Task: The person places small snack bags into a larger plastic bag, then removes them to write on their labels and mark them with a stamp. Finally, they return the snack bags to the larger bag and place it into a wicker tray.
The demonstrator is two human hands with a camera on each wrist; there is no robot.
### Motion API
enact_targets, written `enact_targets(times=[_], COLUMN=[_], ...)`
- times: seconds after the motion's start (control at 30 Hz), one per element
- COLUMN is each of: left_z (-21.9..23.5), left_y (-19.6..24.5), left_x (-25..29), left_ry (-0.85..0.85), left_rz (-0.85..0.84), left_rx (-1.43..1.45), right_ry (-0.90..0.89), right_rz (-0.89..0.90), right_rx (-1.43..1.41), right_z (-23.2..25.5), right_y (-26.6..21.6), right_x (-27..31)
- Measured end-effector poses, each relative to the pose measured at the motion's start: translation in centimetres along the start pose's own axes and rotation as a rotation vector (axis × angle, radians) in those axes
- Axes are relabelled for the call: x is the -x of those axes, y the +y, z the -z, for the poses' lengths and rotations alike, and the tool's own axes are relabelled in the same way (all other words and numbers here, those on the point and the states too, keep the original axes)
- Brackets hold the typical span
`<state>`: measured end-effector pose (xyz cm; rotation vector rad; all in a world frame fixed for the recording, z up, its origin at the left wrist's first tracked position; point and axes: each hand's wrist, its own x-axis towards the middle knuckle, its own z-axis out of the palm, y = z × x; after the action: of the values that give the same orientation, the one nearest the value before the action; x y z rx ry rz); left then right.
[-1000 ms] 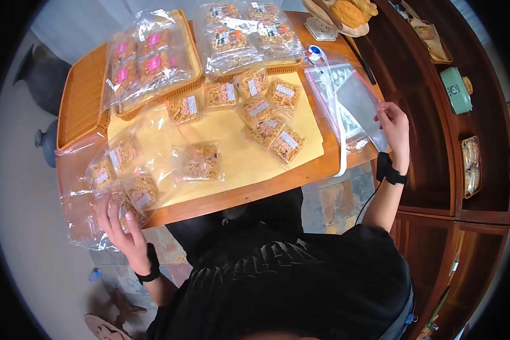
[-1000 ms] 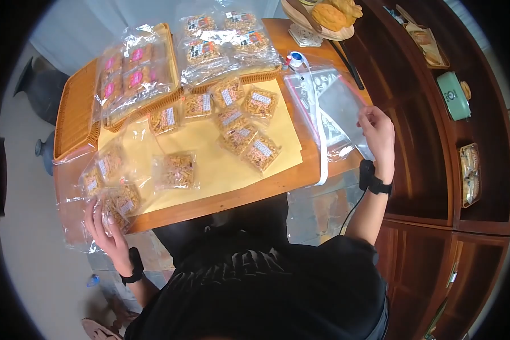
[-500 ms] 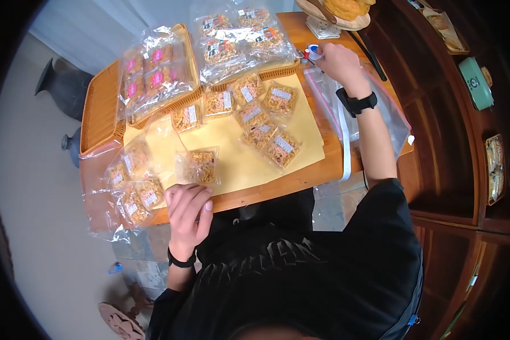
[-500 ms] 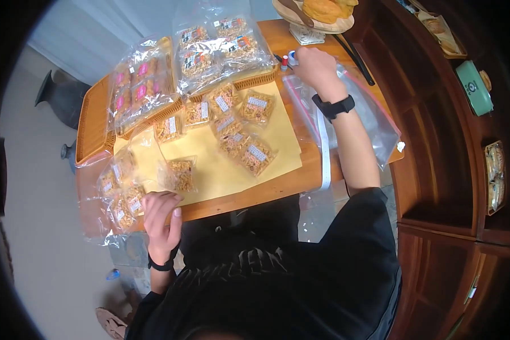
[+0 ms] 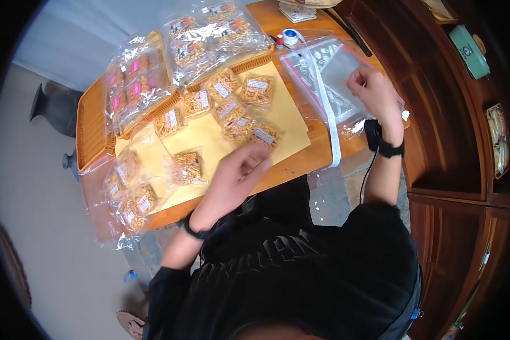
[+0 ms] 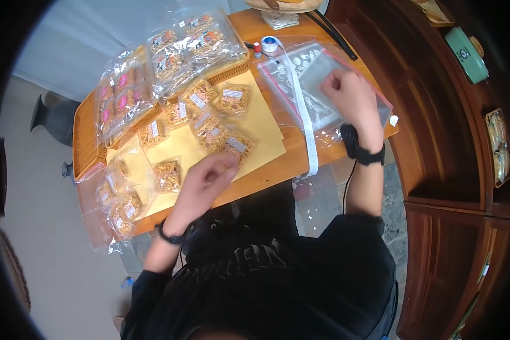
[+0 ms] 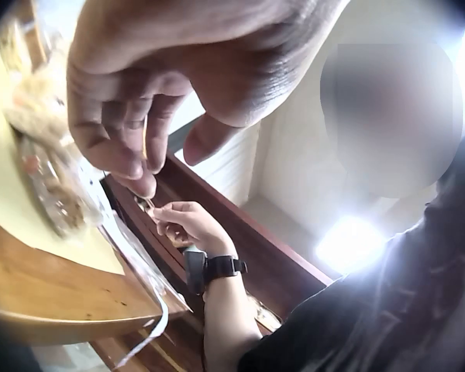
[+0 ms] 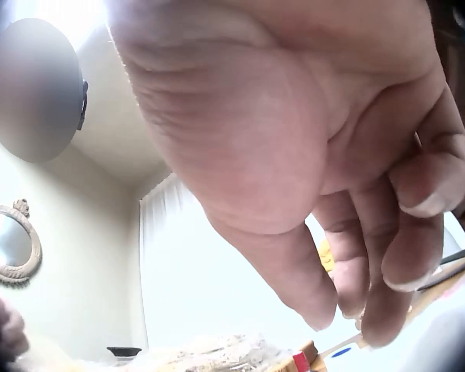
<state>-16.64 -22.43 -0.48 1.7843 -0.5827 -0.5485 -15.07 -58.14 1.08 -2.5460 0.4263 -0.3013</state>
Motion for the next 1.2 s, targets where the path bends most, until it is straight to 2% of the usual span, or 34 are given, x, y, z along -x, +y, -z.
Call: enact_targets(times=[0.07,0.1,0.13,0.17,0.23,0.27,0.33,0.4,0.47,0.53,0.67,0.77,0.8,0.83,0.9,0.93,1.07,1.2], left_z=[-2.2,-3.1,-3.8,-4.4,-5.6,-6.2,-7.5,-7.8,-7.6,-7.4,-7.9,-8.1,-8.2,-8.3,-8.5,-8.6,-8.8,-8.8], left_y=[-0.6,0.1,0.8,1.1,1.4,1.0,-0.1,0.1,-0.4,-1.6,-2.4,-2.4,-2.3,-2.2,-2.7,-2.9,-3.4,-3.5], left_x=[-4.5,-6.5,-8.3,-9.8,-12.6,-14.3,-17.3,-18.8,-20.3,-21.5,-21.0,-20.2,-19.9,-19.6,-19.3,-19.2,-19.5,-19.5], left_ry=[-0.083,-0.146,-0.210,-0.212,-0.254,-0.259,-0.019,-0.011,0.004,-0.127,-0.029,0.006,0.010,0.013,0.012,0.012,0.058,0.024], left_rz=[-0.032,0.031,0.095,0.089,0.226,0.221,0.243,0.283,0.321,0.236,0.257,0.239,0.212,0.185,0.155,0.122,0.132,0.120], left_rx=[-0.051,0.042,0.134,0.133,0.351,0.348,0.363,0.351,0.341,0.252,0.341,0.382,0.400,0.418,0.413,0.407,0.445,0.433], right_ry=[0.061,0.065,-0.014,-0.096,-0.075,-0.105,-0.135,-0.099,-0.112,-0.143,-0.098,0.042,0.125,0.123,0.303,0.248,0.224,0.201], right_rz=[0.011,0.009,-0.084,-0.176,-0.166,-0.168,-0.174,-0.078,-0.076,-0.098,-0.087,-0.156,-0.075,-0.074,0.327,0.405,0.539,0.628], right_rx=[-0.038,-0.065,-0.150,-0.236,-0.103,-0.059,-0.012,0.023,-0.017,-0.097,-0.146,-0.108,-0.095,-0.094,-0.052,0.017,0.127,0.225], right_z=[-1.0,-1.6,-2.0,-2.5,-3.1,-3.4,-3.9,-5.4,-5.7,-5.7,-5.3,-3.2,-2.8,-2.9,-3.1,-2.9,-3.0,-4.3], right_y=[1.2,2.1,2.4,2.3,1.0,-0.1,-0.6,0.0,0.1,0.0,0.0,-1.3,-1.8,-1.8,-1.8,-1.8,-1.6,-0.9], right_x=[2.6,3.5,4.1,4.7,5.5,5.7,6.4,6.7,7.0,7.3,7.8,7.2,6.6,5.8,3.8,2.9,1.0,0.4])
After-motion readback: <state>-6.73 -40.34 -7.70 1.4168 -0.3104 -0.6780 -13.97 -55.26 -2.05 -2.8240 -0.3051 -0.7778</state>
